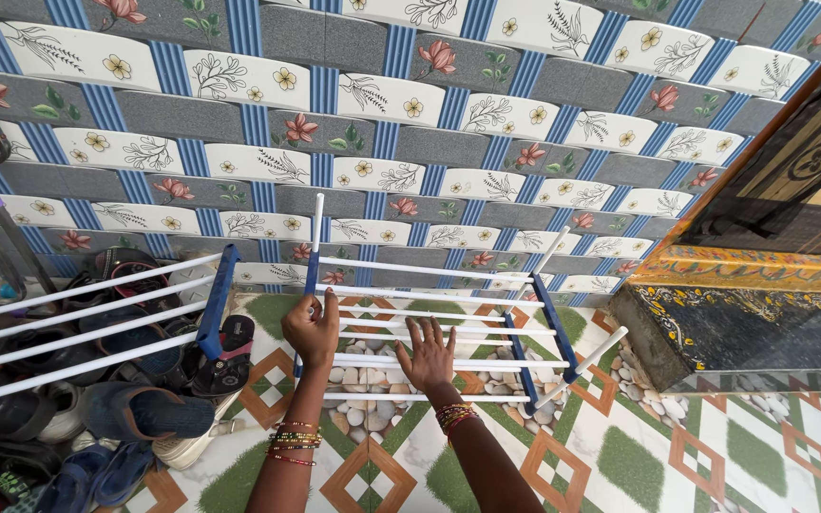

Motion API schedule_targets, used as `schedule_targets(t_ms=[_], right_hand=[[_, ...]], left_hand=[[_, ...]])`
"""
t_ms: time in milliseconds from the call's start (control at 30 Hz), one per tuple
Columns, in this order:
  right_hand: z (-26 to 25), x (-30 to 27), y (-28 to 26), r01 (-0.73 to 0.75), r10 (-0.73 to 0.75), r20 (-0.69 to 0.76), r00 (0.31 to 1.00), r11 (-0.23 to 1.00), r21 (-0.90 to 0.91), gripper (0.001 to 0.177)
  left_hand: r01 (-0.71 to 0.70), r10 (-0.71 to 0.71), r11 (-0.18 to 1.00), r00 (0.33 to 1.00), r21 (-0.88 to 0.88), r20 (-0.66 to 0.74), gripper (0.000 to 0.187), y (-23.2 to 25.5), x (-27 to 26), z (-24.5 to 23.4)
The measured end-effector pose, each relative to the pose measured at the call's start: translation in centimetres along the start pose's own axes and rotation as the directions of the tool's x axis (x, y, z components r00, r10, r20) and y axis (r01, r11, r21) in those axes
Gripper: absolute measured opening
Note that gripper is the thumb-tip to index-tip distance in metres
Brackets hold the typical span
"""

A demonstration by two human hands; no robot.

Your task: The person assembles a plastic shoe rack by hand, inserting white horizontal tubes into blue side support panels.

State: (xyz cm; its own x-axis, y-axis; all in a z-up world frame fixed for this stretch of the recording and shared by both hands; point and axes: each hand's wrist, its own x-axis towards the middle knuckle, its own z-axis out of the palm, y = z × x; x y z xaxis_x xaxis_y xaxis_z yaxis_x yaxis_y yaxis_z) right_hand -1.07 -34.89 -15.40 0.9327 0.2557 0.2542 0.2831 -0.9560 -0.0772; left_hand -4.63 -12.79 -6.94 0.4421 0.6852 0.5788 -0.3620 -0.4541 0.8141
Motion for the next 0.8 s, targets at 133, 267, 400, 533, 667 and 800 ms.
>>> schedule_targets(t_ms=[133, 267, 400, 533, 667, 800], right_hand=[[-0.4, -0.3, -0.1, 0.001, 0.0, -0.018, 1.0, 1.0, 0.026, 0.071], [-0.3, -0.3, 0.1, 0.003, -0.003, -0.012, 1.0, 1.0, 0.007, 0.07], [0.2, -0.1, 0.3, 0.015, -0.015, -0.033, 0.999, 1.0, -0.009, 0.071], [0.5, 0.0, 0.5, 0.007, -0.007, -0.015, 1.0, 1.0, -0.027, 0.071], [0.5, 0.0, 0.4, -0.003, 0.003, -0.002, 1.0, 1.0, -0.03, 0.071], [0.3, 0.0, 0.3, 0.002, -0.002, 0.005, 1.0, 0.999, -0.037, 0.072]], left_hand=[[0.073, -0.022, 0.979, 0.967, -0.193, 0.254, 0.052, -1.3, 0.9, -0.9], [0.18, 0.042, 0.917, 0.843, -0.355, 0.536, 0.057, -2.9, 2.6, -2.2], [0.346, 0.016, 0.872, 0.688, -0.348, 0.725, 0.054, -3.2, 4.4, -3.2], [0.52, -0.069, 0.797, 0.583, -0.307, 0.81, 0.048, -3.1, 4.8, -3.7], [0.247, 0.084, 0.842, 0.818, -0.48, 0.569, 0.048, -3.5, 2.8, -2.8], [0.164, -0.032, 0.896, 0.951, -0.413, 0.308, 0.039, -2.1, -0.2, -1.5]])
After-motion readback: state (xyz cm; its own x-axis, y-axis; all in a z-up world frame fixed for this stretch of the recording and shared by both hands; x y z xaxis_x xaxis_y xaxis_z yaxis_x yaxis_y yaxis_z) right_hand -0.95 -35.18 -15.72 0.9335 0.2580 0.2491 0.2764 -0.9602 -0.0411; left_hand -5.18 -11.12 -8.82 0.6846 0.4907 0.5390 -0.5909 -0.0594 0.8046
